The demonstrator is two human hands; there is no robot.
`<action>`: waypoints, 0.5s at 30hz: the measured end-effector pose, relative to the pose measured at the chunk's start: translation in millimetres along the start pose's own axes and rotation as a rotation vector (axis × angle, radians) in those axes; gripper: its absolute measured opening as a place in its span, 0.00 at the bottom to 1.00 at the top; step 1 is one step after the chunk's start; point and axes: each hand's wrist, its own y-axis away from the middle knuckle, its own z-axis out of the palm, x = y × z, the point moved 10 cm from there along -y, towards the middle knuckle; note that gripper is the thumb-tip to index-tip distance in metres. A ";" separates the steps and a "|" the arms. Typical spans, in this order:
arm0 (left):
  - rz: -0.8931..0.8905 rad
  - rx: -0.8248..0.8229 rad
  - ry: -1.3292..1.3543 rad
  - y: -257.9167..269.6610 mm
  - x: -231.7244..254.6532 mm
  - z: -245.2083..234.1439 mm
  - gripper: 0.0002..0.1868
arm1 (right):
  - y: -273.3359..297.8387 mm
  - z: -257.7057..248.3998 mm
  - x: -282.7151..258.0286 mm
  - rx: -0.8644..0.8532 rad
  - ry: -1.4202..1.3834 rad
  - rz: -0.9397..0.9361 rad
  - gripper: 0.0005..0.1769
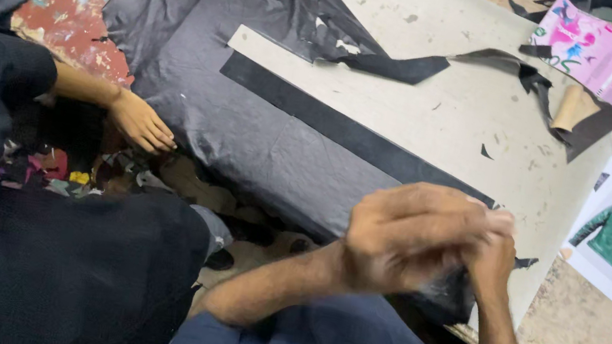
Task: The person cuts a large piece of black fabric using a utility knife, following a cardboard pattern. They trace the pattern onto the fabric with a marker, then cut along the traced lines to produce a shaped fabric piece.
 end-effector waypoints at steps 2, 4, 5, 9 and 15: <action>0.147 0.031 0.047 -30.2 50.0 -30.3 0.16 | 1.3 4.1 -1.1 -0.016 0.052 0.033 0.19; 0.232 0.013 0.108 -50.8 77.2 -58.4 0.16 | 0.5 4.3 -1.3 -0.026 0.106 0.073 0.21; 0.248 -0.002 0.121 -58.5 81.0 -69.9 0.16 | -1.6 3.9 -0.6 -0.033 0.134 0.095 0.23; 0.255 -0.035 0.144 -70.4 72.2 -86.4 0.16 | -5.0 5.5 -2.9 -0.083 0.222 0.146 0.23; 0.229 -0.107 0.260 -45.9 52.6 -105.6 0.16 | -4.1 5.1 -3.7 -0.064 0.219 0.227 0.21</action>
